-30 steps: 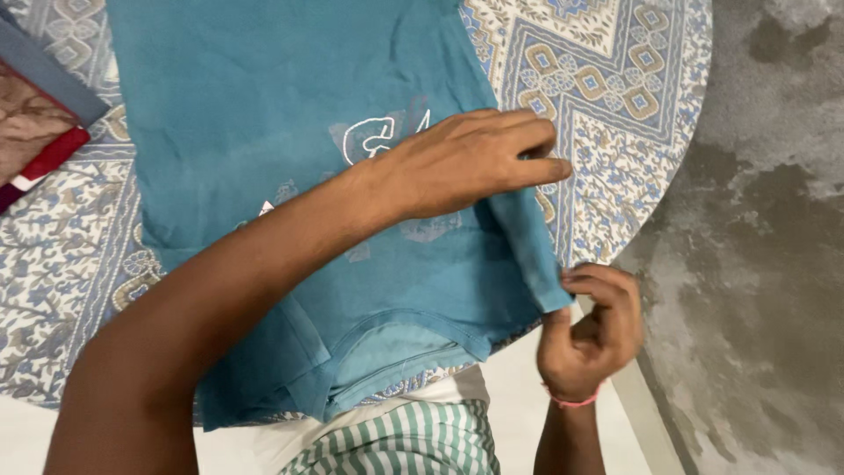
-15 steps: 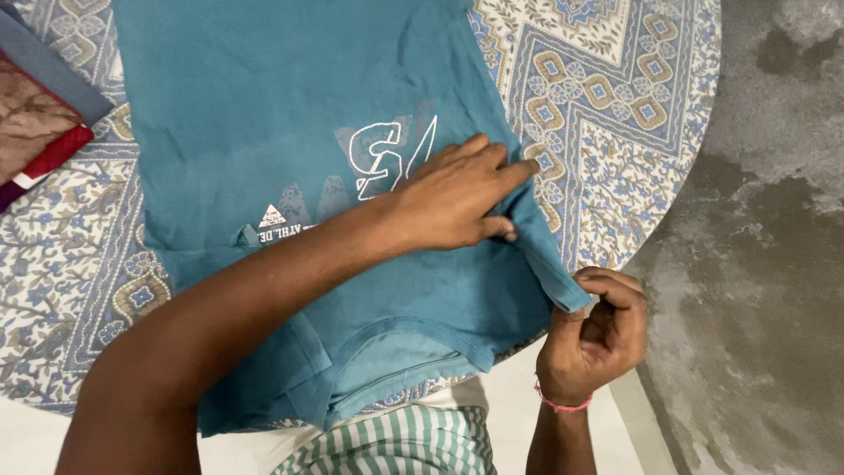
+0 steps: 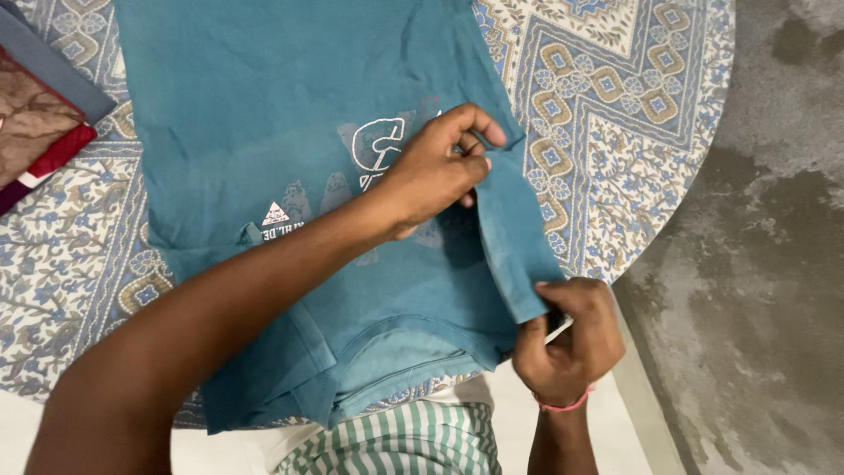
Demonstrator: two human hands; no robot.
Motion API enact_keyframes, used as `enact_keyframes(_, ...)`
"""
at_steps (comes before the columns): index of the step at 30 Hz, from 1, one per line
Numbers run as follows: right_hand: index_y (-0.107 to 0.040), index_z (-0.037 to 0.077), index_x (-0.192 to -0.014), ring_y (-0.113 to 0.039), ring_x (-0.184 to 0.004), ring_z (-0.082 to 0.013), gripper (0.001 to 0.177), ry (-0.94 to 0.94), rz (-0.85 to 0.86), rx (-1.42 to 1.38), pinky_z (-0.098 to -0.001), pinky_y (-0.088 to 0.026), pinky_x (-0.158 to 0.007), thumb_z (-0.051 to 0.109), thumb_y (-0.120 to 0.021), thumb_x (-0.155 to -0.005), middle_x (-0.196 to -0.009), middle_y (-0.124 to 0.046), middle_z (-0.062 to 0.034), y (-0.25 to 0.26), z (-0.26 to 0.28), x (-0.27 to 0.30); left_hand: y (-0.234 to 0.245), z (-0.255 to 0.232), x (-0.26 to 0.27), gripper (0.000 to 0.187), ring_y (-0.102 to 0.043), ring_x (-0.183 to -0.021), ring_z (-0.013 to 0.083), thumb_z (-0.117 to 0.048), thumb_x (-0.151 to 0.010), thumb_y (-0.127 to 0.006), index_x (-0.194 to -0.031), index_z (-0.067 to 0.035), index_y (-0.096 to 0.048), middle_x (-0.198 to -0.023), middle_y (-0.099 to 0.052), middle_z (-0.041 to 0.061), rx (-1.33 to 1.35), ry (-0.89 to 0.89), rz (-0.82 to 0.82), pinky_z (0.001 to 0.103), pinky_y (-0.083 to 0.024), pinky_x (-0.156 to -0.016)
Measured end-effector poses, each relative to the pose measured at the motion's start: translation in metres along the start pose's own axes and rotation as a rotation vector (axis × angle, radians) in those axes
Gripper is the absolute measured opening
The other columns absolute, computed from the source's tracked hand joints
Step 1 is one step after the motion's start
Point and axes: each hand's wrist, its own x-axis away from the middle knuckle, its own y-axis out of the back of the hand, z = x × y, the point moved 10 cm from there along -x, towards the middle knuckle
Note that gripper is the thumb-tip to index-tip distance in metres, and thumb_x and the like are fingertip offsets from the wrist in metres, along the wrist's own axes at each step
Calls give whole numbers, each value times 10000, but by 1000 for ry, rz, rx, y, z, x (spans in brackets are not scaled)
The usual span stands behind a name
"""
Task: The person smooths a blue t-shirt by hand on a bed, folds the sleeves and sides, and rolls it into a rectangle. The person then spreads out green cargo pants, folds them in half, and rolls them into a bundle before placing them on a stack.
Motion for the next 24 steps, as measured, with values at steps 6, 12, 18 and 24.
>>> enact_keyframes(6,-723,18,-1009,-574,-728,-280,315,208,420,49,-405,-446,-702,-21,-711,-696,-817,-617,-98,-38,26,-8,23,-13,31,297,-608,-685,126,-44,-869,-661,-1160,-62,-605,-827,-638,48,-436,47,-103,324,-510,-596)
enact_keyframes(12,-726,11,-1042,-591,-765,-269,304,194,555,-30,-380,-454,-730,153,-808,-787,-856,-651,-95,-35,33,-13,22,-50,44,338,-698,-803,303,-67,-844,-672,-1177,-45,-614,-930,-694,142,-807,-190,-75,450,-538,-700)
enact_keyframes(18,-705,18,-1076,-650,-875,-236,187,-54,320,153,-351,-502,-809,35,-720,-890,-990,-697,-95,-1,-6,-18,9,-67,46,237,-658,-933,369,-158,-916,-682,-1111,-28,-647,-988,-639,182,-1162,-452,-151,510,-525,-792)
enact_keyframes(24,-699,8,-1151,-631,-930,-285,358,-108,415,304,-390,-507,-797,45,-769,-803,-1019,-670,-129,-3,-10,-22,-16,-65,11,248,-634,-986,360,-237,-949,-702,-1123,-61,-683,-985,-640,157,-1043,-555,-115,522,-490,-847)
